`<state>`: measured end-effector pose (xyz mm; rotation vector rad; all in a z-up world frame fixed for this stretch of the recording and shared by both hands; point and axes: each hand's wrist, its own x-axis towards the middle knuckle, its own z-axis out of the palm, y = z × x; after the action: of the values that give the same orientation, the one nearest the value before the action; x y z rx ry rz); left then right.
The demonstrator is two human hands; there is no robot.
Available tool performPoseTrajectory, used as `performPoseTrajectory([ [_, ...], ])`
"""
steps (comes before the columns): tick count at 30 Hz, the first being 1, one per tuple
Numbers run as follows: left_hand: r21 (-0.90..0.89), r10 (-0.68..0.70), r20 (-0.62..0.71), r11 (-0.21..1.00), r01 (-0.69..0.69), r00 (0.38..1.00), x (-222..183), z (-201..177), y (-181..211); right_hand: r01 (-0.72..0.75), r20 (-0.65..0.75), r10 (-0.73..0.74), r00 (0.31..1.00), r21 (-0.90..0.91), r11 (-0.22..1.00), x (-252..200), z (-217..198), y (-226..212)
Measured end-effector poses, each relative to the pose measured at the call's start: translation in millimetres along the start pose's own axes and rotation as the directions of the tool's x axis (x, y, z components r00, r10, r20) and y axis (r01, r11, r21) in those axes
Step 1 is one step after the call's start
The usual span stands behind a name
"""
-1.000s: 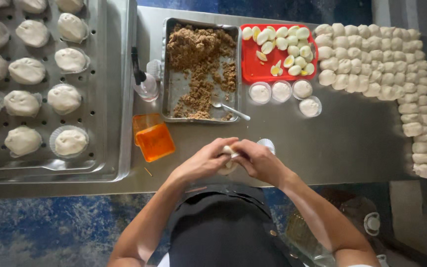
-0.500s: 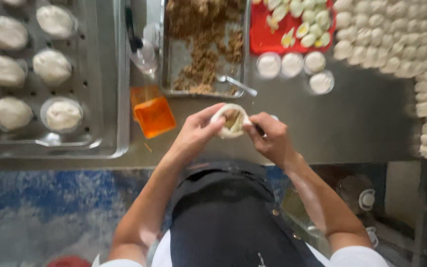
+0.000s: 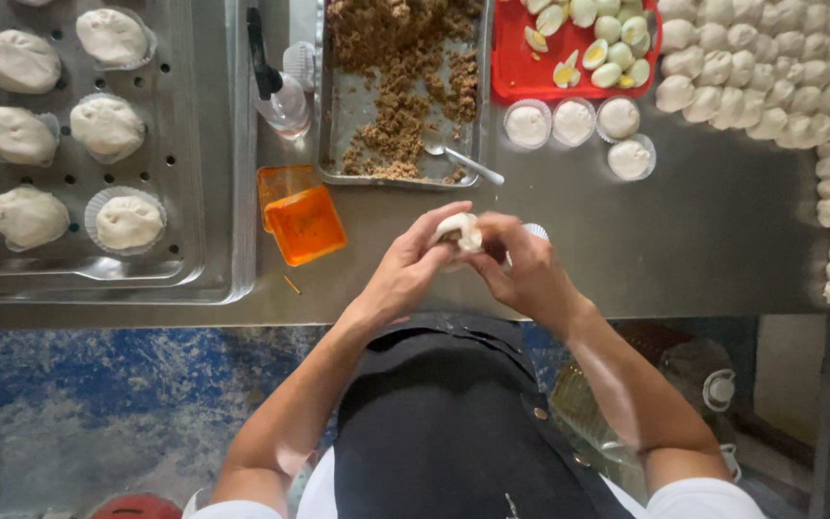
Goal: The person prepares siopao by filling dough with meat and eggs, then folding the dough to seal it.
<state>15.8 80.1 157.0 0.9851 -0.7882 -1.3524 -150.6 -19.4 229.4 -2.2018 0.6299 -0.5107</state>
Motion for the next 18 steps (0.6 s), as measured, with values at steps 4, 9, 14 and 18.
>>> performPoseTrajectory([
  [4,0.064,-0.038,0.022,0.997,0.037,0.999,2,-3,4,0.003,0.050,-0.001,0.999,-0.039,0.999,5,-5,-3],
  [9,0.335,0.060,0.014,0.940,-0.061,0.998,2,-1,-8,0.187,0.083,-0.174,0.981,-0.197,0.962,-2,5,11],
  [14,0.282,0.175,-0.094,0.949,-0.142,0.980,18,-6,-19,0.053,0.050,-0.049,0.998,-0.088,0.995,4,12,20],
  [18,-0.149,0.001,-0.189,0.988,-0.029,0.982,18,-7,-26,-0.128,-0.033,0.124,0.992,-0.167,0.978,2,16,24],
])
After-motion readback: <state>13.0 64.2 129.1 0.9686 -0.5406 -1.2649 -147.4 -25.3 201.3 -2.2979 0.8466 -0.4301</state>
